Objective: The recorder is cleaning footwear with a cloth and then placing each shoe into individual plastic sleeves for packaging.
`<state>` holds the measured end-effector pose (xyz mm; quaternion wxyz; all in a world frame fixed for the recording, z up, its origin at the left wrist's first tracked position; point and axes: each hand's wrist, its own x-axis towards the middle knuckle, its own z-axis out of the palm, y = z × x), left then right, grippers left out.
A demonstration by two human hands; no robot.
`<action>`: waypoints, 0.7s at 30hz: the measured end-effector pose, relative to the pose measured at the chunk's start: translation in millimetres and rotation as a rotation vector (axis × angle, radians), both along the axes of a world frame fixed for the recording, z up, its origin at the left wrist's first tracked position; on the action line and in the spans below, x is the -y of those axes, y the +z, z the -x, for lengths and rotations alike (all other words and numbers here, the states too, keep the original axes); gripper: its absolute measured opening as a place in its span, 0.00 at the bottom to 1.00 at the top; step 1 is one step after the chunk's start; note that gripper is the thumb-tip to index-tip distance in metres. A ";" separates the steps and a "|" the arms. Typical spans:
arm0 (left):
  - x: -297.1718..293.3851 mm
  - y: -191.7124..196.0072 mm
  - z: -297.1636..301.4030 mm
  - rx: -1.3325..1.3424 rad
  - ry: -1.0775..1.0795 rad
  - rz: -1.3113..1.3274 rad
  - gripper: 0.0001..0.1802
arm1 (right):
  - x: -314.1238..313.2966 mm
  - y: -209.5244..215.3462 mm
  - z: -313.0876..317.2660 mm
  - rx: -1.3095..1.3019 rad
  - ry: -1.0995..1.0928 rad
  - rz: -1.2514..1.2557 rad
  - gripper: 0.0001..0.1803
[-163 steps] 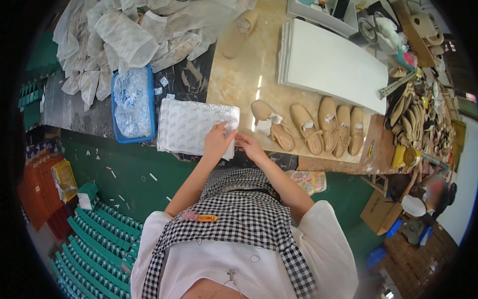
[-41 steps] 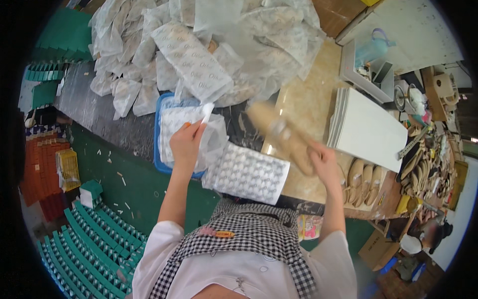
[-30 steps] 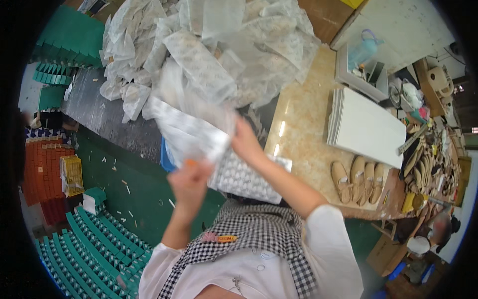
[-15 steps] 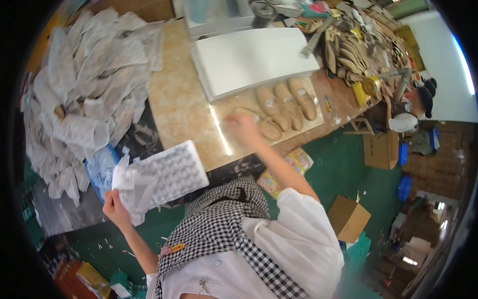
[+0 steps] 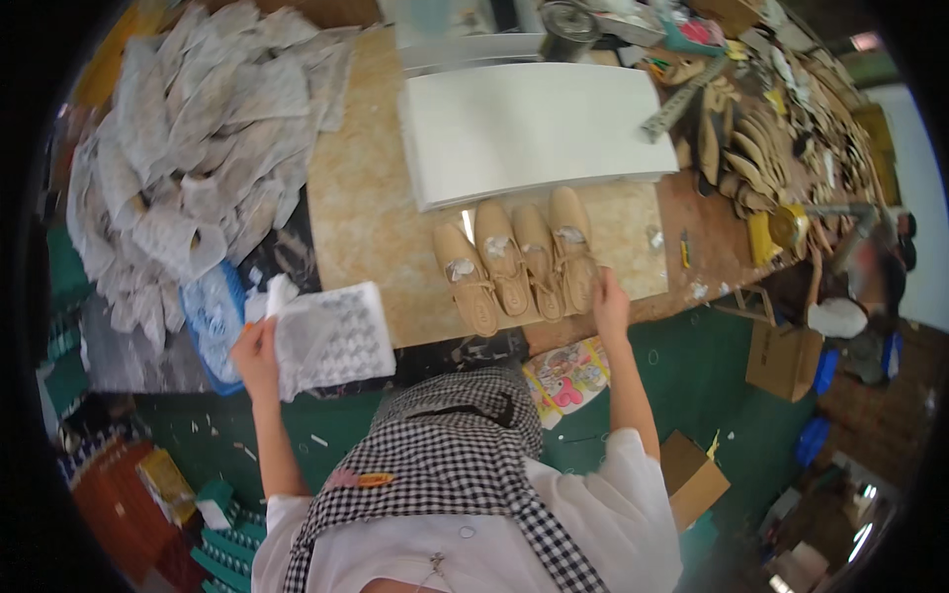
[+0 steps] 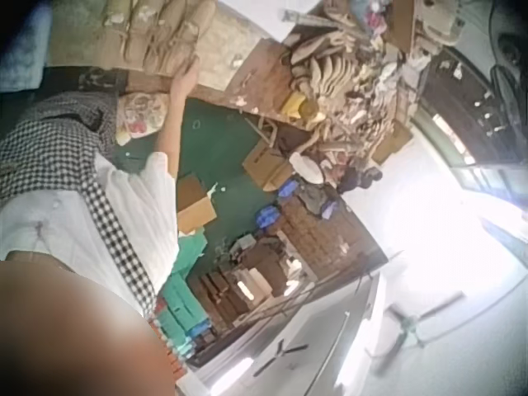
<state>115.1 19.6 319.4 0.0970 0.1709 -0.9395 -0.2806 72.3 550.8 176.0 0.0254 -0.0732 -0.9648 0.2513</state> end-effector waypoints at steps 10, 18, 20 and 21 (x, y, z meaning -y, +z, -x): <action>-38.7 10.4 -26.1 -0.065 -0.189 0.254 0.08 | 232.4 165.9 -0.1 0.667 0.674 0.536 0.14; 25.8 78.1 -115.3 -0.430 0.351 -0.093 0.06 | 525.0 160.6 28.3 0.564 1.129 1.166 0.25; 65.6 93.1 -134.4 -0.530 0.575 -0.196 0.04 | 565.4 219.7 23.3 0.673 1.042 1.294 0.25; 76.7 106.7 -136.2 -0.573 0.701 -0.256 0.04 | 572.1 221.5 10.9 0.704 1.156 1.237 0.23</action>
